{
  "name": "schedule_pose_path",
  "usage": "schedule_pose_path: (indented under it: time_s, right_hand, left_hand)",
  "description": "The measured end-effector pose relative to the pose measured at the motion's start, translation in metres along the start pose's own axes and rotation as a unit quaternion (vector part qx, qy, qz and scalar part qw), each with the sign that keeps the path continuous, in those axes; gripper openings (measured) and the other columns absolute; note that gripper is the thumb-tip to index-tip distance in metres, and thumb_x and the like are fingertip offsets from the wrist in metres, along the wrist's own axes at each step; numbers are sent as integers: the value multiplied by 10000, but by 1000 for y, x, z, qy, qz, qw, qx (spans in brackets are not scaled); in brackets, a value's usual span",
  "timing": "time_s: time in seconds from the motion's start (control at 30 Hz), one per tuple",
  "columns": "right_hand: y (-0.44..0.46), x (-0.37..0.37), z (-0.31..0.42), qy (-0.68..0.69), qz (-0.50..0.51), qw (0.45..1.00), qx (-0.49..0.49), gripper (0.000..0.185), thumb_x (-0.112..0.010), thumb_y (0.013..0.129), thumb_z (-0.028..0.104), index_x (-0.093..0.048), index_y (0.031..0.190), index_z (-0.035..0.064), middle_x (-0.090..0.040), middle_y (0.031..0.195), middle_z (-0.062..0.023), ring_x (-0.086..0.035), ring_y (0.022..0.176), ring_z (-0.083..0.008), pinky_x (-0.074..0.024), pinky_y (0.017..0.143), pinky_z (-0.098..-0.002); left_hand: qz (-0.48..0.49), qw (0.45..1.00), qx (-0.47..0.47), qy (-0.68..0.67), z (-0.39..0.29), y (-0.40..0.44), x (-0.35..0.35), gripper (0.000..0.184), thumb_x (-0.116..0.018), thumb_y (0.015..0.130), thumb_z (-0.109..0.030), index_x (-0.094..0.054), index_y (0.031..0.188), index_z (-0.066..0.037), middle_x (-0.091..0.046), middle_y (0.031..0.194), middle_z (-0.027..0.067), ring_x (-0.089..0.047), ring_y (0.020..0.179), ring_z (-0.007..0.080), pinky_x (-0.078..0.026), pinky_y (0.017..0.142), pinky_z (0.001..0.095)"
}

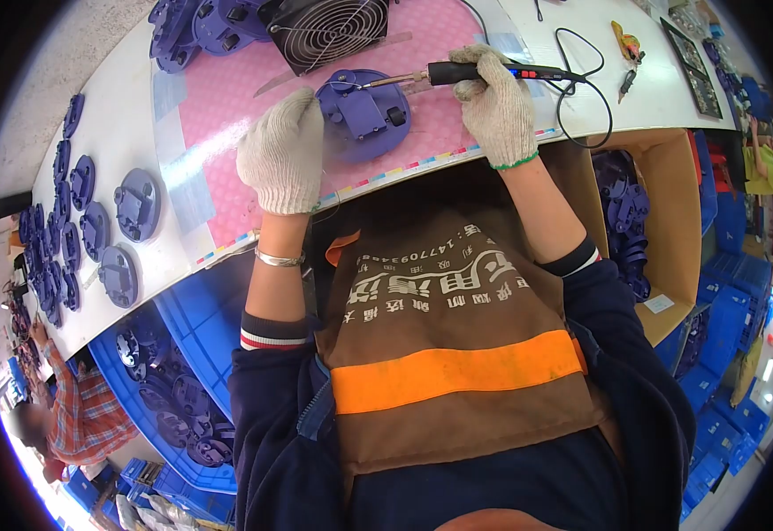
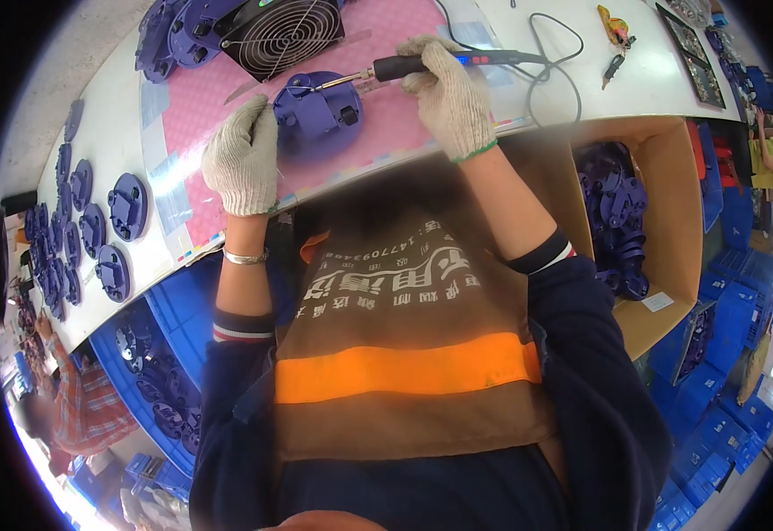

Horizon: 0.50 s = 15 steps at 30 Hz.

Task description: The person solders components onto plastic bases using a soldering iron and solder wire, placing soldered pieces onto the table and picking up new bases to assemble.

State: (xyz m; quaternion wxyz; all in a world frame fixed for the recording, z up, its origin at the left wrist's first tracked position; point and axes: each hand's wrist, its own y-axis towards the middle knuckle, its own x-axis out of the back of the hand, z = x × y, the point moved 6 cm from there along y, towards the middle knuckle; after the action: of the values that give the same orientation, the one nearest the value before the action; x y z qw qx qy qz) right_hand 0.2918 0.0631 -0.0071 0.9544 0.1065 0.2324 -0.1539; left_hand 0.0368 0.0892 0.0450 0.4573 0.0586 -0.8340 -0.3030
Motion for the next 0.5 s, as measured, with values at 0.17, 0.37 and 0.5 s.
schedule_pose_path:
  time_s: [0.17,0.37,0.5]
  right_hand:
    - [-2,-3,2,-9,12,1000,0,205,-419,908,-20,-573,1037,-58,-634,1019,-92,-574,815,-115,-479,651,-195]
    - [0,0,0,20,5,1000,15,182,-522,880,52,-587,1027,-35,-635,994,-140,-595,810,-168,-480,608,-247]
    - [-2,-1,-1,36,10,999,-2,193,-443,908,-2,-571,1041,-58,-643,1019,-100,-585,846,-124,-488,667,-210]
  left_hand:
    - [11,1000,-2,8,-1,1,-1,193,-673,797,-208,-724,930,-78,-694,813,117,-671,732,251,-509,693,327]
    - [-2,1000,-7,-2,-1,1,0,188,-672,796,-210,-725,924,-82,-689,787,116,-667,706,256,-508,669,331]
    - [-8,1000,-10,10,-2,1,0,183,-672,794,-207,-725,919,-84,-689,785,117,-666,692,261,-510,656,332]
